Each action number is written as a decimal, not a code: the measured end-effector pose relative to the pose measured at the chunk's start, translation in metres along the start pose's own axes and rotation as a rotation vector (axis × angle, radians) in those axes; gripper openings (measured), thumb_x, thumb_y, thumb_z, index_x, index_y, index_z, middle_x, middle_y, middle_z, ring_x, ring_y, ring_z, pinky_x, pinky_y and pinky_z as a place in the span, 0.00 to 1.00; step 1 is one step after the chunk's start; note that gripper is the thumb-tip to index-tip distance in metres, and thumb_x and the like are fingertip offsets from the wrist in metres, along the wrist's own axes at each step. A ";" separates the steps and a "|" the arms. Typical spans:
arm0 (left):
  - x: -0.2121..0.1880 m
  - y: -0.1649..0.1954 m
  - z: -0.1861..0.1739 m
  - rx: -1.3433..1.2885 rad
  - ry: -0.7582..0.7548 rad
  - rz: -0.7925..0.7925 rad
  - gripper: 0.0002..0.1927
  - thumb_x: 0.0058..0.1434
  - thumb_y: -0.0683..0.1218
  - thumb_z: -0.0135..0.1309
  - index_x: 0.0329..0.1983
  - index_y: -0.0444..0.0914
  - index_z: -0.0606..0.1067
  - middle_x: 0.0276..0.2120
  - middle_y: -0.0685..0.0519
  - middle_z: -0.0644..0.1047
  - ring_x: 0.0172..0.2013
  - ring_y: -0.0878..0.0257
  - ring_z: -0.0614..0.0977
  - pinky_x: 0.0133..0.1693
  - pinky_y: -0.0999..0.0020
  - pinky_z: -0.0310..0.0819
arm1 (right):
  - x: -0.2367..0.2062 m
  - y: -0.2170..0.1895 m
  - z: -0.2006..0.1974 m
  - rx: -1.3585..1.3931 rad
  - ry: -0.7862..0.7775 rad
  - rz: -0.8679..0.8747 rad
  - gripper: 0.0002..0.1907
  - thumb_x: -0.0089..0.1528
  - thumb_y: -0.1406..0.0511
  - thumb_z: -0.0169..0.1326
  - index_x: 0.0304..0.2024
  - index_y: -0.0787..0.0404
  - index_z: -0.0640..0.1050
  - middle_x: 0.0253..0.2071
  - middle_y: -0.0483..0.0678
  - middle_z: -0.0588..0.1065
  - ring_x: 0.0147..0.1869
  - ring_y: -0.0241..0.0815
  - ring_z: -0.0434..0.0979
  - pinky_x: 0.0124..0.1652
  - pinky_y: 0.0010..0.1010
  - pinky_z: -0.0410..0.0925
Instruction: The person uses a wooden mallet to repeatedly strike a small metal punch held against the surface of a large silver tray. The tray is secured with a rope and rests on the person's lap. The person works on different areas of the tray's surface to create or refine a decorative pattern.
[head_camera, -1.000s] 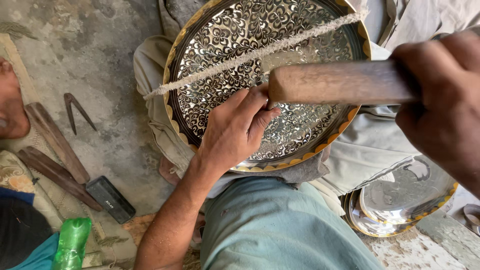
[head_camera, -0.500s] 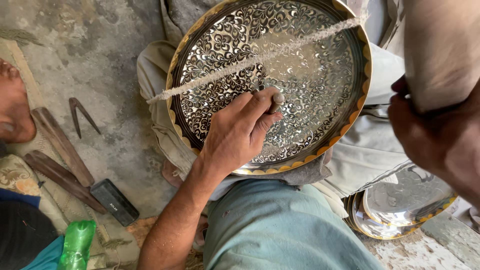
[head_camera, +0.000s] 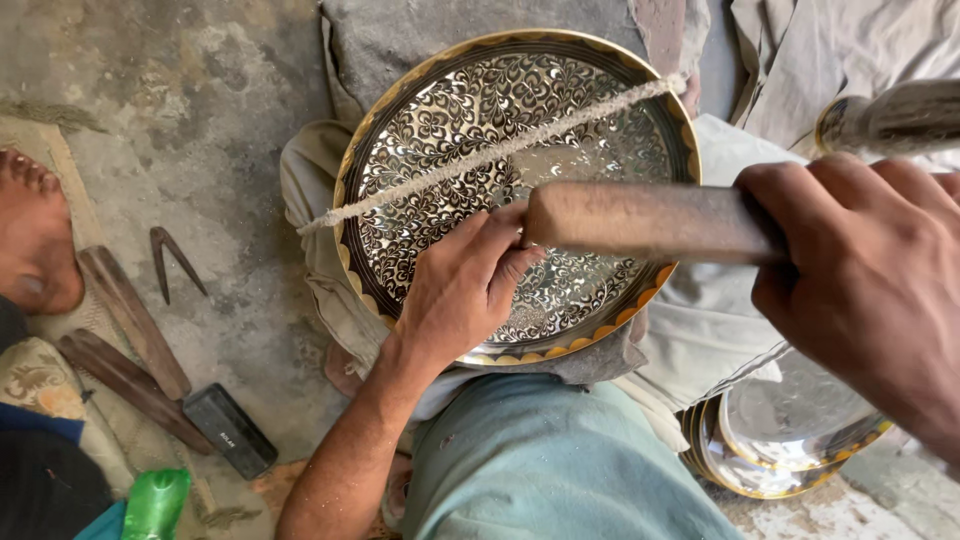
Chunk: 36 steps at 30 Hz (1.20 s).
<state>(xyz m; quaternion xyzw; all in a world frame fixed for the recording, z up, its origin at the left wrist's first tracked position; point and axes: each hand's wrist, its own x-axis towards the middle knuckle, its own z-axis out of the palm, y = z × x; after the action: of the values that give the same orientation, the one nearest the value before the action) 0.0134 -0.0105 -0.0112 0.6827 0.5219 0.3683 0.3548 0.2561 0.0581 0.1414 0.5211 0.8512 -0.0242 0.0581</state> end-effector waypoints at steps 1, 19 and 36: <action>0.001 0.000 0.001 -0.026 0.008 -0.014 0.16 0.71 0.45 0.57 0.59 0.36 0.70 0.36 0.51 0.78 0.34 0.62 0.84 0.32 0.67 0.81 | 0.001 -0.002 -0.002 0.085 0.057 -0.016 0.23 0.49 0.71 0.62 0.48 0.61 0.79 0.35 0.53 0.77 0.38 0.54 0.78 0.43 0.46 0.71; -0.037 0.028 0.054 -0.265 0.604 -0.371 0.13 0.72 0.45 0.53 0.47 0.33 0.64 0.35 0.47 0.82 0.33 0.66 0.85 0.26 0.74 0.78 | -0.007 0.011 -0.001 0.105 -0.040 -0.187 0.39 0.54 0.69 0.57 0.70 0.62 0.67 0.40 0.57 0.74 0.37 0.53 0.77 0.38 0.42 0.71; -0.052 0.009 0.082 -0.009 0.601 -0.289 0.11 0.71 0.42 0.55 0.47 0.32 0.66 0.30 0.46 0.76 0.28 0.53 0.80 0.32 0.57 0.74 | 0.022 -0.037 -0.044 -0.294 0.103 -0.577 0.27 0.63 0.62 0.54 0.66 0.52 0.73 0.40 0.48 0.74 0.40 0.46 0.76 0.40 0.39 0.70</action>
<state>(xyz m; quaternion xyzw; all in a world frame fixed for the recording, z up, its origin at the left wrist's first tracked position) 0.0792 -0.0713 -0.0490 0.4609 0.6931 0.5012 0.2365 0.2104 0.0652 0.1819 0.2449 0.9600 0.1098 0.0802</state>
